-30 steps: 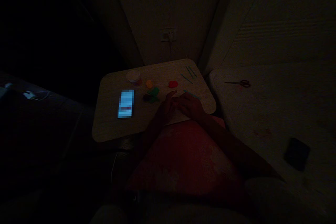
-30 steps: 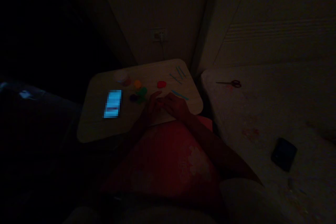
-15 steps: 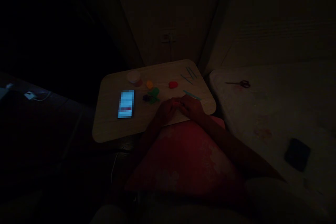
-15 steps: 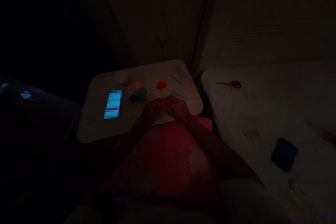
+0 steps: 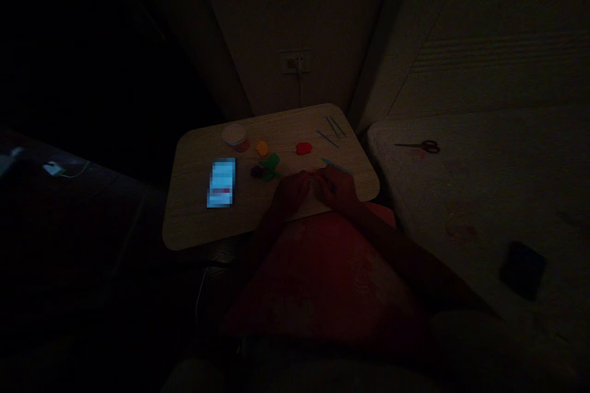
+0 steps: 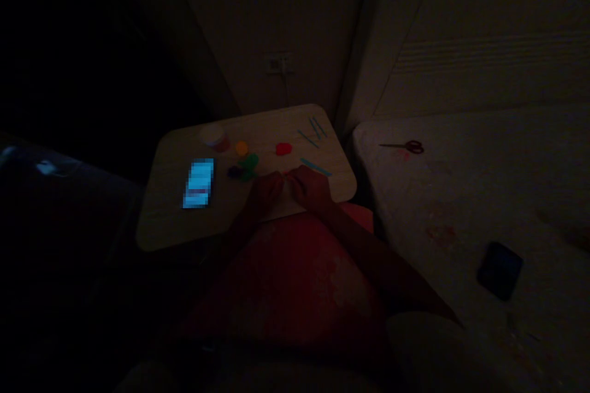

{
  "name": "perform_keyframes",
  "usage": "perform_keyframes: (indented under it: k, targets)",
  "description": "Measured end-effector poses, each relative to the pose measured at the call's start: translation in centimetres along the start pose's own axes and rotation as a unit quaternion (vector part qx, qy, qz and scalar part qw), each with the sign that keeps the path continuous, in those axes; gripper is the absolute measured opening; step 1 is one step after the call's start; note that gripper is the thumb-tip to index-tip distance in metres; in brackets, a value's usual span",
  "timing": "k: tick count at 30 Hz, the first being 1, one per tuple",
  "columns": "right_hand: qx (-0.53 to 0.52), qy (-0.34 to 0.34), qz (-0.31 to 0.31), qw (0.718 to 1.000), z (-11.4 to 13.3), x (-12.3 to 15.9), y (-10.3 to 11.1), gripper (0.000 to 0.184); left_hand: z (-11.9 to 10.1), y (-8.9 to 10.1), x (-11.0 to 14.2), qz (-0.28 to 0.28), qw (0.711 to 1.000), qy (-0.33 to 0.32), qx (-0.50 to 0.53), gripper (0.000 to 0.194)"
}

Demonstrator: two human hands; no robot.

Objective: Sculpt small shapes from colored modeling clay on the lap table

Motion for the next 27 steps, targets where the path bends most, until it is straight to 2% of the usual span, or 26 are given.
perform_keyframes:
  k: [2,3,4,9,15,21,27]
  targets:
    - [0.009,-0.086,-0.099,0.991,-0.8,-0.3,0.5,0.027,-0.1,0.5,0.0,-0.038,0.999,0.018,0.011,0.028]
    - [0.013,-0.115,-0.132,0.985,-1.1,-0.4,0.8,0.028,-0.2,0.7,-0.1,-0.052,0.998,0.027,0.020,0.030]
    - [0.010,-0.122,-0.135,0.983,-1.2,-0.5,0.8,0.027,-0.3,0.9,-0.1,-0.058,0.997,0.033,0.028,0.031]
    - [-0.020,-0.055,-0.034,0.998,-0.9,-0.9,0.4,0.023,-0.7,1.0,-0.2,-0.049,0.997,0.031,0.051,0.033]
    - [-0.026,-0.129,-0.035,0.991,-1.5,-0.9,0.4,0.025,-0.4,0.9,-0.3,-0.057,0.994,0.055,0.069,0.030]
    - [-0.048,-0.118,-0.019,0.992,-1.8,-1.0,0.4,0.029,-0.4,1.0,-0.2,-0.050,0.995,0.060,0.069,0.029]
    - [-0.077,-0.195,-0.025,0.977,-2.2,-0.8,0.2,0.018,-0.2,0.8,-0.2,-0.051,0.995,0.069,0.058,0.030]
Point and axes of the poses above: each hand's wrist, its own x-axis away from the middle knuckle, its own y-axis out of the back of the hand, z = x × y, the point moved 2 cm from there along -x, towards the middle knuckle, and after that the axes turned 11 degrees about -z, right-handed, at the moved point
